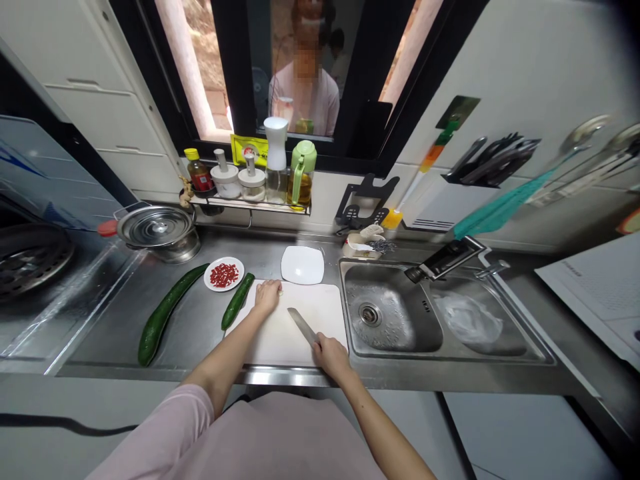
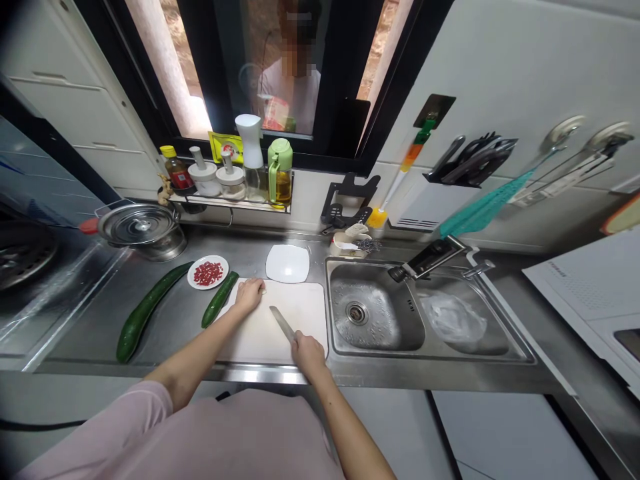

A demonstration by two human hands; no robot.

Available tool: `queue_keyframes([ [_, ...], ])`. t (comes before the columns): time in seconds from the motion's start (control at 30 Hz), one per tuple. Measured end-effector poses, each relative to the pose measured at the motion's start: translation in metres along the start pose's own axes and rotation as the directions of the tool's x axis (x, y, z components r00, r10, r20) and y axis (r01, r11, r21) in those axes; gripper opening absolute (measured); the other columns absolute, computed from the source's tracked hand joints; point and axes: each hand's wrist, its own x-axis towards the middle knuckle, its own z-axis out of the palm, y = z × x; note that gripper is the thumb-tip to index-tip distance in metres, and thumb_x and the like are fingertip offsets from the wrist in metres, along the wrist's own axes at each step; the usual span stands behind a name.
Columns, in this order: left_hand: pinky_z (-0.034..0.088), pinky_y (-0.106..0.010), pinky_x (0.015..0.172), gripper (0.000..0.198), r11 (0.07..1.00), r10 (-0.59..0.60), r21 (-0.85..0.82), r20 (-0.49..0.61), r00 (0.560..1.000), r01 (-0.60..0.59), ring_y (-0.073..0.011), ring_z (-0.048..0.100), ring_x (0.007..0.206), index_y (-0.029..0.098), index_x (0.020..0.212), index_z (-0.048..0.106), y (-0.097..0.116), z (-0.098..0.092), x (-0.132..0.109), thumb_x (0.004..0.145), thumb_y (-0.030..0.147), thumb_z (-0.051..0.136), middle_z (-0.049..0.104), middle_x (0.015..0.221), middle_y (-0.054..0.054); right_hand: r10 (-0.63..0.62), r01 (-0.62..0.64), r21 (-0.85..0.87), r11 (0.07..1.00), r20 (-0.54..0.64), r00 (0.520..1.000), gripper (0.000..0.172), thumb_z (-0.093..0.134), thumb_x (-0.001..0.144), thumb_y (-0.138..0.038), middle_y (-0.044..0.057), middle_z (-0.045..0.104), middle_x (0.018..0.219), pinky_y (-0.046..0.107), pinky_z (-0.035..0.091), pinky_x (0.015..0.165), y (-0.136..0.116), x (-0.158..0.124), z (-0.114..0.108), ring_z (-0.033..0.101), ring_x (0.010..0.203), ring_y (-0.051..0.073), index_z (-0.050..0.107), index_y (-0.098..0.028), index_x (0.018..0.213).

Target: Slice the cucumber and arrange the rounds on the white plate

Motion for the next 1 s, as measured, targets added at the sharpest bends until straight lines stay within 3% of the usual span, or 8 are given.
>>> queue_keyframes([
  [0.2, 0.039, -0.031, 0.084, 0.016, 0.978, -0.124, -0.161, 0.074, 0.990, 0.134, -0.0177, 0.061, 0.092, 0.024, 0.094, 0.063, -0.002, -0.012, -0.015, 0.084, 0.019, 0.051, 0.070, 0.097, 0.000, -0.008, 0.008, 0.001, 1.000, -0.003, 1.000, 0.029, 0.037, 0.096, -0.034, 0.012, 0.070, 0.100, 0.027, 0.040, 0.073, 0.001, 0.001, 0.000, 0.066, 0.094, 0.022, 0.058, -0.021, 0.112],
  [0.33, 0.042, -0.024, 0.076, 0.017, 0.953, -0.154, -0.221, 0.226, 0.962, 0.205, -0.0138, 0.063, 0.085, 0.024, 0.093, 0.065, -0.013, -0.016, -0.034, 0.078, 0.019, 0.059, 0.071, 0.094, 0.002, -0.034, 0.034, -0.009, 0.999, -0.011, 0.999, 0.030, 0.036, 0.097, -0.033, 0.012, 0.070, 0.099, 0.027, 0.040, 0.072, 0.000, 0.002, -0.003, 0.066, 0.093, 0.022, 0.058, -0.020, 0.111],
  [0.47, 0.042, -0.023, 0.073, 0.021, 0.958, -0.160, -0.172, 0.348, 0.924, 0.231, -0.0137, 0.064, 0.083, 0.025, 0.091, 0.067, -0.025, -0.018, -0.054, 0.071, 0.020, 0.066, 0.072, 0.090, 0.003, -0.037, 0.037, -0.023, 0.999, 0.016, 0.999, 0.030, 0.036, 0.097, -0.034, 0.011, 0.070, 0.101, 0.026, 0.039, 0.072, -0.003, 0.002, -0.006, 0.066, 0.094, 0.021, 0.058, -0.021, 0.113],
  [0.57, 0.041, -0.026, 0.079, 0.020, 0.968, -0.195, -0.083, 0.345, 0.918, 0.236, -0.0152, 0.065, 0.089, 0.026, 0.089, 0.066, -0.030, -0.021, -0.064, 0.070, 0.019, 0.066, 0.072, 0.090, 0.004, -0.055, 0.055, -0.042, 0.998, 0.017, 0.998, 0.030, 0.035, 0.097, -0.033, 0.012, 0.069, 0.101, 0.027, 0.040, 0.073, -0.006, 0.002, -0.008, 0.065, 0.095, 0.022, 0.057, -0.021, 0.113],
  [0.73, 0.037, -0.033, 0.089, 0.023, 0.983, -0.161, -0.039, 0.276, 0.948, 0.178, -0.0182, 0.064, 0.096, 0.026, 0.092, 0.065, -0.030, -0.022, -0.070, 0.075, 0.014, 0.057, 0.072, 0.092, 0.001, -0.079, 0.080, -0.089, 0.993, 0.012, 0.997, 0.029, 0.035, 0.097, -0.032, 0.012, 0.069, 0.100, 0.028, 0.041, 0.075, -0.011, 0.002, -0.009, 0.065, 0.094, 0.022, 0.057, -0.020, 0.113],
  [1.0, 0.035, -0.034, 0.089, 0.020, 0.981, -0.190, -0.001, 0.216, 0.958, 0.195, -0.0202, 0.061, 0.102, 0.025, 0.094, 0.063, -0.039, -0.022, -0.072, 0.077, 0.017, 0.058, 0.070, 0.099, -0.001, -0.160, 0.163, -0.106, 0.981, 0.035, 0.986, 0.027, 0.034, 0.098, -0.031, 0.011, 0.070, 0.097, 0.028, 0.040, 0.075, -0.026, -0.007, -0.002, 0.066, 0.091, 0.020, 0.057, -0.021, 0.109],
])
